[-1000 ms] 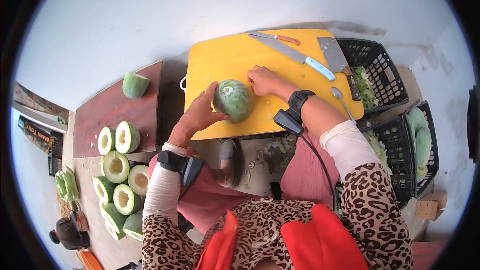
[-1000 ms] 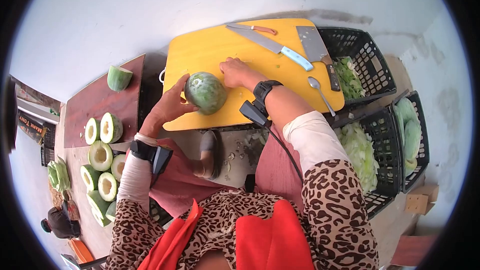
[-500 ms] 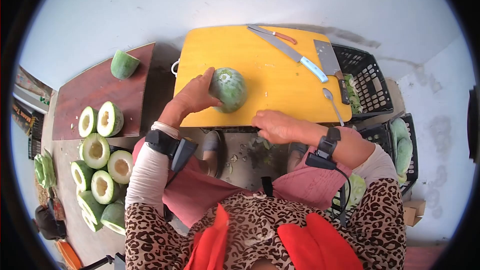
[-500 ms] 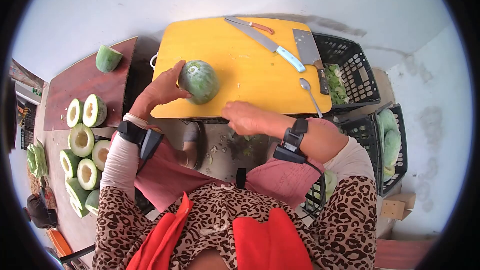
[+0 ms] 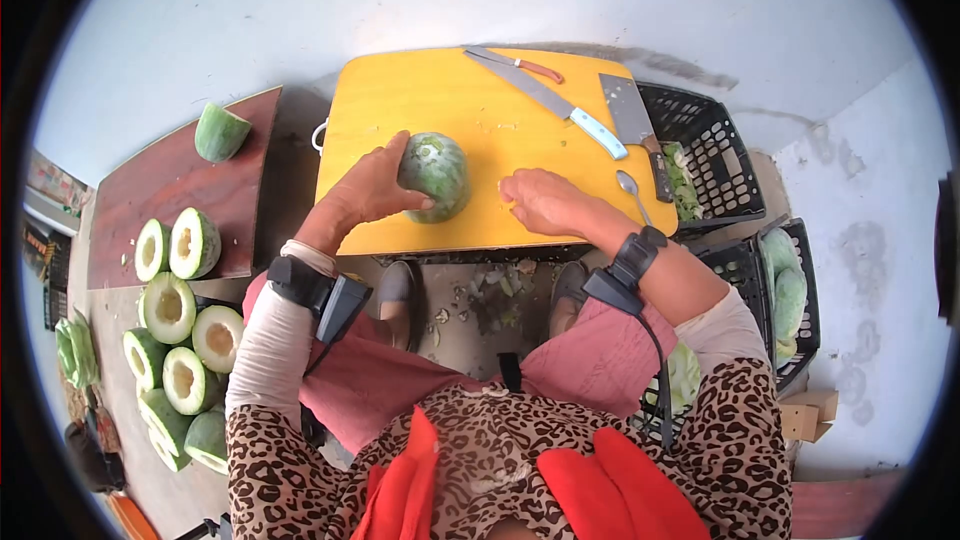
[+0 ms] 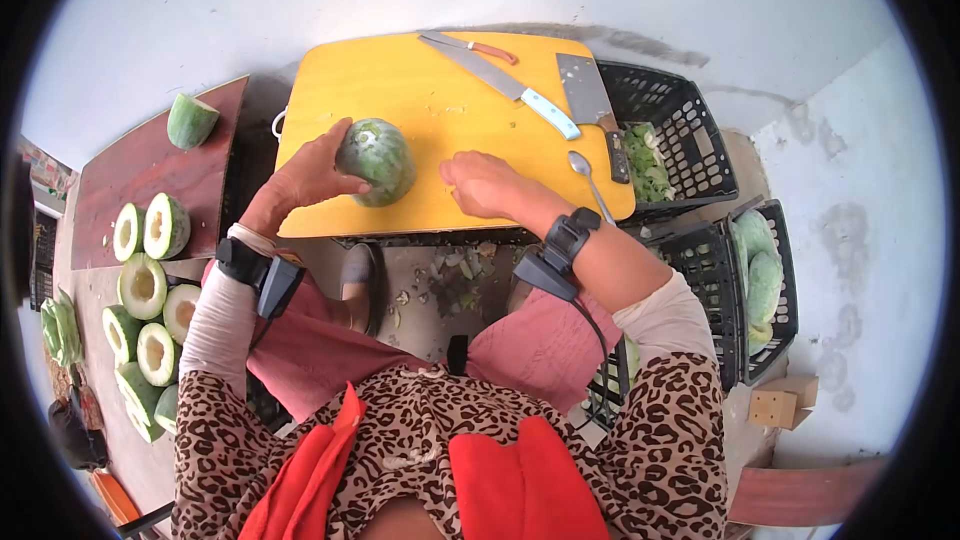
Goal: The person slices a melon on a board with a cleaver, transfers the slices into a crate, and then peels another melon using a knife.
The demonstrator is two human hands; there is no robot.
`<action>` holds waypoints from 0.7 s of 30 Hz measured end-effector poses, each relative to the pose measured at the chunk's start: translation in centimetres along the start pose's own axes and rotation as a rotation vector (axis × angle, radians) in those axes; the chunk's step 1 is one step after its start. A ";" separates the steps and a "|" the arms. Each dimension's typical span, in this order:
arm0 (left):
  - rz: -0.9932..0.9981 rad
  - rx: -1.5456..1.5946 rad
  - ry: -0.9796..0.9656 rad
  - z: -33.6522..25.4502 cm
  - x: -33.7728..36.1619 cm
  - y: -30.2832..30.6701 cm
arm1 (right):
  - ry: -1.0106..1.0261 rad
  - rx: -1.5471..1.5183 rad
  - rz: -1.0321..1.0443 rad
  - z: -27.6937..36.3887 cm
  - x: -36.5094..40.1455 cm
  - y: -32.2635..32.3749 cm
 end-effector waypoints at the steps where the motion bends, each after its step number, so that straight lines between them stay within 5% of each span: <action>1: 0.003 0.014 -0.008 -0.1 -0.1 -0.3 | -0.029 -0.047 -0.043 -0.5 -0.4 0.2; 10: 0.052 0.080 0.006 -1.9 -0.7 -0.6 | -0.367 0.013 -0.232 -4.6 -6.1 1.7; 13: 0.024 0.077 -0.033 -1.2 -0.7 -1.0 | -0.359 0.052 -0.276 -4.4 -7.4 1.5; 21: 0.041 0.035 -0.011 -1.7 -0.8 -1.2 | -0.161 0.187 0.013 -0.1 -5.6 0.5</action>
Point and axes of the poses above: each hand's wrist, its own x-axis away from the middle knuckle, its own y-axis out of the back of the hand, z = x × y, the point moved 4 cm from there along -x, towards the middle knuckle, and after that the axes turned 11 degrees about -y, right-handed, at the moved point
